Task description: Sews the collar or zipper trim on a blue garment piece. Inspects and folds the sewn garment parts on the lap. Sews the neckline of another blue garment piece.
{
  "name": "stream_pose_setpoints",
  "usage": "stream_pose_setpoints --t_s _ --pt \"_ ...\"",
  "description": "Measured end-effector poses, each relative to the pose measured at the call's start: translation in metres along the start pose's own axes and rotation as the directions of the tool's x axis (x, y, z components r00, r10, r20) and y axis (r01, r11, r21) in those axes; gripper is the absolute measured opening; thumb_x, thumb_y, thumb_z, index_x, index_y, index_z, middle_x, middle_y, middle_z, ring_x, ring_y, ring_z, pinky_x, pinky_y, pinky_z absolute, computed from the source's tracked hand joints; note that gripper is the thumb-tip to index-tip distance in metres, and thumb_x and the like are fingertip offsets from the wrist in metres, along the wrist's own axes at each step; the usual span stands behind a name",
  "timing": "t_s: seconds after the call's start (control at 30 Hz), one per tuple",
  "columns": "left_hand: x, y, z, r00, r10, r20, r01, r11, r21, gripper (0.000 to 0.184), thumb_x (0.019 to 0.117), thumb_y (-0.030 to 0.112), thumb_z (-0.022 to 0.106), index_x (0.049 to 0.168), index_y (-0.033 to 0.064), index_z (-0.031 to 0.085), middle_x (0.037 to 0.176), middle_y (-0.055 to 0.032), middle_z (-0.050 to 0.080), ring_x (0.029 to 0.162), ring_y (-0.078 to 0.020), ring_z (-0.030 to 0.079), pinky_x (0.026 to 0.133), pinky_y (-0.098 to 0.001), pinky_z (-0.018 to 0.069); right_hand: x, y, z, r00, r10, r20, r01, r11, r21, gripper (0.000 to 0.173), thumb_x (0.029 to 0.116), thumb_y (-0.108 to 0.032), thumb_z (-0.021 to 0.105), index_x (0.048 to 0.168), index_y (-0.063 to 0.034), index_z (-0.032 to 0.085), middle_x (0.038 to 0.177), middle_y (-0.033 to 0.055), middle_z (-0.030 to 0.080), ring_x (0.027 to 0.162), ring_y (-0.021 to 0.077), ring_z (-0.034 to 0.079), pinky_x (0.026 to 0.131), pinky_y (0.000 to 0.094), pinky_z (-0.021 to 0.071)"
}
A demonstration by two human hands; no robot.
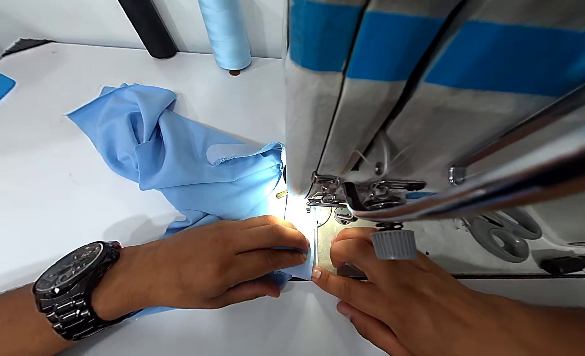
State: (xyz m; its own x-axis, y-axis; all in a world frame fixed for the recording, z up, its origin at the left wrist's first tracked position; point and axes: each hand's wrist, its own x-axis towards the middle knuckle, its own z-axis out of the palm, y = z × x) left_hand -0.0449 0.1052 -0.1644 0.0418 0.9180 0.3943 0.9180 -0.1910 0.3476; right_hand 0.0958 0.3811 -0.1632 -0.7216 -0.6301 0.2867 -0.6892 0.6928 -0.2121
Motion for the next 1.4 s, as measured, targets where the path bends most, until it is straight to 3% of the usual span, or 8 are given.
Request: stream_pose_setpoints --t_s 0.13,0.23,0.4,0.6,0.9,1.13,1.27,1.4 --pt "-0.002 -0.001 0.000 1.000 0.001 0.028 -0.002 0.999 0.035 0.032 0.1064 0.032 0.054 0.121 0.0104 0.072 0.132 -0.0059 0.064 0.133 -0.0195 0.054 0.113 -0.0334 0.0457 0.000 0.000 0.000 1.000 -0.003 -0.007 0.004 1.000 0.004 0.037 0.1062 -0.033 0.044 0.135 -0.0239 0.067 0.121 0.0035 0.063 0.126 0.0213 0.054 0.104 0.0362 0.0445" --pt "-0.001 0.001 0.000 0.999 -0.032 0.020 0.030 0.996 0.084 0.032 0.1058 0.035 0.053 0.121 0.0159 0.074 0.128 -0.0022 0.065 0.128 -0.0174 0.055 0.109 -0.0329 0.0456 0.000 0.001 0.001 1.000 -0.008 -0.010 0.008 1.000 0.012 0.037 0.1062 -0.034 0.044 0.134 -0.0238 0.067 0.121 0.0032 0.063 0.126 0.0213 0.053 0.103 0.0359 0.0449" --pt "0.001 0.005 0.003 0.992 -0.063 -0.106 0.069 0.996 0.050 0.024 0.1047 0.019 0.056 0.106 0.0072 0.077 0.118 -0.0037 0.072 0.121 -0.0159 0.063 0.105 -0.0286 0.0509 0.001 0.001 0.000 1.000 -0.014 -0.019 0.015 1.000 0.007 0.037 0.1056 -0.032 0.045 0.134 -0.0235 0.067 0.121 0.0031 0.064 0.125 0.0217 0.054 0.103 0.0368 0.0448" --pt "0.006 0.012 0.001 0.960 -0.104 -0.261 0.112 0.994 0.015 0.023 0.1047 0.022 0.058 0.104 0.0084 0.077 0.114 -0.0024 0.073 0.119 -0.0155 0.065 0.104 -0.0306 0.0527 0.001 0.001 0.000 1.000 -0.014 -0.023 0.014 1.000 0.016 0.038 0.1055 -0.032 0.045 0.135 -0.0241 0.066 0.121 0.0033 0.063 0.125 0.0221 0.054 0.101 0.0359 0.0457" --pt "0.006 0.015 0.011 0.993 -0.019 -0.119 0.043 0.978 0.204 0.020 0.1042 0.014 0.058 0.108 0.0092 0.077 0.117 -0.0035 0.074 0.116 -0.0174 0.067 0.100 -0.0319 0.0534 0.000 -0.002 0.002 1.000 -0.024 -0.021 0.023 0.999 -0.029 0.037 0.1060 -0.031 0.043 0.133 -0.0223 0.066 0.148 0.0014 0.058 0.145 0.0260 0.042 0.114 0.0415 0.0404" --pt "0.005 0.016 0.012 0.991 -0.066 -0.115 0.085 0.982 0.171 0.024 0.1055 0.019 0.055 0.110 0.0101 0.077 0.117 -0.0020 0.073 0.118 -0.0167 0.065 0.104 -0.0320 0.0509 0.001 -0.001 0.003 0.996 -0.093 0.006 0.093 0.994 -0.056 0.038 0.1071 -0.024 0.041 0.135 -0.0126 0.065 0.142 0.0030 0.063 0.138 0.0209 0.052 0.114 0.0362 0.0403" --pt "0.006 0.014 0.011 0.993 -0.078 -0.091 0.089 0.987 0.135 0.026 0.1059 0.018 0.052 0.114 0.0116 0.076 0.120 -0.0015 0.072 0.122 -0.0170 0.063 0.108 -0.0331 0.0480 0.004 0.003 0.000 0.993 -0.111 0.034 0.112 0.993 -0.030 0.038 0.1073 -0.026 0.042 0.134 -0.0122 0.065 0.141 0.0035 0.063 0.136 0.0196 0.053 0.114 0.0348 0.0401" --pt "0.008 0.004 0.005 0.994 -0.075 -0.082 0.087 0.984 0.153 0.029 0.1032 0.015 0.050 0.115 0.0150 0.077 0.117 0.0013 0.072 0.117 -0.0141 0.063 0.104 -0.0310 0.0484 0.008 0.010 -0.001 0.994 -0.104 0.027 0.105 0.993 -0.047 0.039 0.1071 -0.030 0.042 0.134 -0.0144 0.066 0.136 0.0022 0.066 0.132 0.0199 0.055 0.112 0.0370 0.0423"
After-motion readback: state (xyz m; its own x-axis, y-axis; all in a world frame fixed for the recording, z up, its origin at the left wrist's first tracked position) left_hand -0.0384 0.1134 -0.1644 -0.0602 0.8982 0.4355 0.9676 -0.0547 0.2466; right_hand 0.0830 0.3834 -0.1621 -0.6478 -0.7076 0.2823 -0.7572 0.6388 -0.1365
